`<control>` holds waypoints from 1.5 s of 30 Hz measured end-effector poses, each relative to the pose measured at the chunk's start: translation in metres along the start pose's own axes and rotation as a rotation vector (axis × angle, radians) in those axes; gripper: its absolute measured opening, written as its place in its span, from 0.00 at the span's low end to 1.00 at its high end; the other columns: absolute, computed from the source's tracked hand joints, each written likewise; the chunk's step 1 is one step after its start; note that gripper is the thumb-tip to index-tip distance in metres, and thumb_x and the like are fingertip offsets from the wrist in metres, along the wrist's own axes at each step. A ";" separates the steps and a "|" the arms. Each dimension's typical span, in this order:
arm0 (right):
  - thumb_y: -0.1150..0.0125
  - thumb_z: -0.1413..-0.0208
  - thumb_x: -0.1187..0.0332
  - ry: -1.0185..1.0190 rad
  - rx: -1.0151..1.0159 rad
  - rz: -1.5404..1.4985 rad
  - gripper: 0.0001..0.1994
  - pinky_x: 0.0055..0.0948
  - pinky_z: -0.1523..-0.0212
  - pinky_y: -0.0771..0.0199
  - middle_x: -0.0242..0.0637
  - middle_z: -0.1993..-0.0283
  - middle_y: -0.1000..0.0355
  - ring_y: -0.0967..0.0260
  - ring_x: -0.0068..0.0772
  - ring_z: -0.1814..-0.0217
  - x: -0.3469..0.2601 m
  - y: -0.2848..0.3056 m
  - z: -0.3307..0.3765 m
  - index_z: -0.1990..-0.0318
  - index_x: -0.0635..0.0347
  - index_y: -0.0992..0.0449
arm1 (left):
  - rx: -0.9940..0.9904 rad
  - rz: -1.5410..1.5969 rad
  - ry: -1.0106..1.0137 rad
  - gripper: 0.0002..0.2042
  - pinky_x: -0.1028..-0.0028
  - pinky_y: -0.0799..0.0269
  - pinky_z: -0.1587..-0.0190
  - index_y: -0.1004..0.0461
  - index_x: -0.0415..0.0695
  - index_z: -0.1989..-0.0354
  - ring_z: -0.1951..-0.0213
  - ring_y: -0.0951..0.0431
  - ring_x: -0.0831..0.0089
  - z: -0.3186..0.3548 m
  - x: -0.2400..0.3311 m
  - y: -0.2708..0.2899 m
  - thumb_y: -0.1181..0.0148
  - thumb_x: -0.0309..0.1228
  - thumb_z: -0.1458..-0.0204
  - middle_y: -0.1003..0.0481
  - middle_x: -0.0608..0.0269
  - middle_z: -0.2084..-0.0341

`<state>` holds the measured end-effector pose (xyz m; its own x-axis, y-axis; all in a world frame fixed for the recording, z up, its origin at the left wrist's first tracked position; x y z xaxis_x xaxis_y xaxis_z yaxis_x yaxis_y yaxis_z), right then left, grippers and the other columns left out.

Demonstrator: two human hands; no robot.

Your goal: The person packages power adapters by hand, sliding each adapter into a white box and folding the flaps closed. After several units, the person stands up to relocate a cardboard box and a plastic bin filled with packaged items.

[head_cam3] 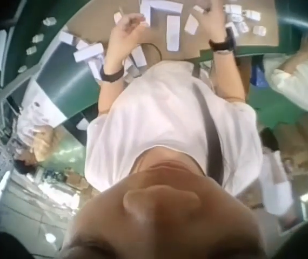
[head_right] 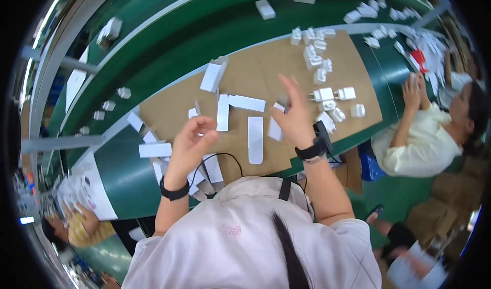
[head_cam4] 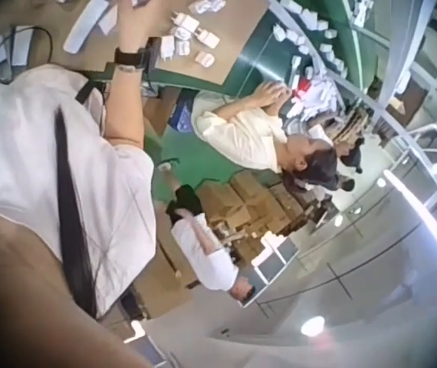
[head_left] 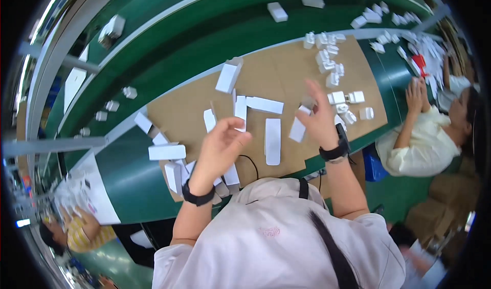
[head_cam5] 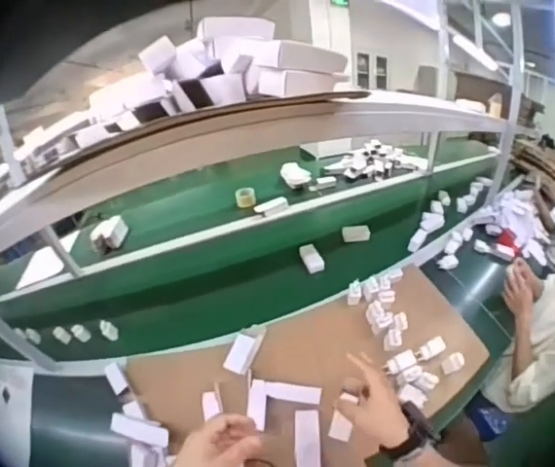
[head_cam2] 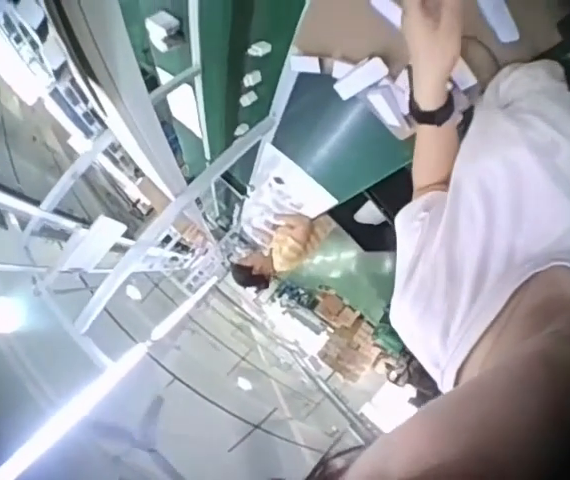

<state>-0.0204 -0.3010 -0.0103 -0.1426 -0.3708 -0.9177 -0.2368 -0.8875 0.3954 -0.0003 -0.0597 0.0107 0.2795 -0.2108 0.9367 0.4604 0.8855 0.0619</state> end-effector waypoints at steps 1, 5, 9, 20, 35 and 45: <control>0.38 0.62 0.78 -0.016 0.038 0.019 0.37 0.37 0.44 0.39 0.52 0.39 0.46 0.46 0.44 0.37 -0.016 0.006 0.007 0.40 0.55 0.45 | -0.045 0.005 -0.007 0.26 0.69 0.33 0.55 0.36 0.36 0.50 0.54 0.30 0.67 -0.002 -0.005 -0.010 0.36 0.36 0.55 0.29 0.54 0.58; 0.39 0.55 0.76 0.058 -0.415 -0.887 0.37 0.33 0.44 0.40 0.48 0.44 0.38 0.38 0.36 0.43 -0.055 -0.038 0.037 0.37 0.59 0.52 | -0.461 0.087 -0.019 0.43 0.71 0.34 0.54 0.54 0.37 0.39 0.55 0.32 0.72 -0.009 -0.011 -0.078 0.31 0.33 0.62 0.33 0.56 0.57; 0.41 0.51 0.73 0.302 -0.197 -0.336 0.35 0.33 0.42 0.44 0.45 0.40 0.42 0.51 0.34 0.35 -0.027 -0.010 0.053 0.36 0.57 0.53 | -0.303 0.176 -0.004 0.35 0.77 0.30 0.64 0.48 0.39 0.46 0.64 0.28 0.76 -0.008 -0.012 -0.108 0.34 0.25 0.63 0.31 0.60 0.64; 0.33 0.63 0.68 -0.119 0.112 0.569 0.26 0.35 0.55 0.32 0.48 0.58 0.31 0.32 0.46 0.55 0.161 0.154 0.028 0.53 0.64 0.34 | -0.193 1.133 0.189 0.25 0.63 0.26 0.64 0.41 0.41 0.49 0.65 0.26 0.61 -0.008 -0.004 -0.134 0.43 0.37 0.54 0.31 0.52 0.61; 0.41 0.59 0.72 0.019 -0.036 0.937 0.22 0.39 0.64 0.29 0.48 0.55 0.39 0.34 0.48 0.59 0.151 0.070 0.041 0.52 0.55 0.34 | 0.269 -0.380 -0.103 0.41 0.67 0.33 0.57 0.52 0.28 0.50 0.60 0.30 0.56 -0.067 -0.055 -0.164 0.30 0.37 0.64 0.34 0.40 0.61; 0.45 0.57 0.72 0.080 -0.282 0.378 0.20 0.33 0.76 0.30 0.46 0.65 0.30 0.30 0.37 0.72 0.086 0.064 0.025 0.52 0.58 0.35 | 0.077 0.563 0.144 0.40 0.70 0.33 0.56 0.58 0.37 0.44 0.57 0.32 0.69 -0.067 -0.068 -0.163 0.34 0.30 0.59 0.37 0.57 0.57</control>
<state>-0.0717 -0.3831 -0.0625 -0.0919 -0.6920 -0.7160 0.0887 -0.7219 0.6863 -0.0375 -0.2173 -0.0861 0.5780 0.2517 0.7762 0.1465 0.9038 -0.4022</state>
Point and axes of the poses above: each hand's wrist, its own z-axis away from the middle knuckle, its own y-axis out of the back of the hand, x = y × z, the point moved 7 cm from there along -z, towards the middle knuckle
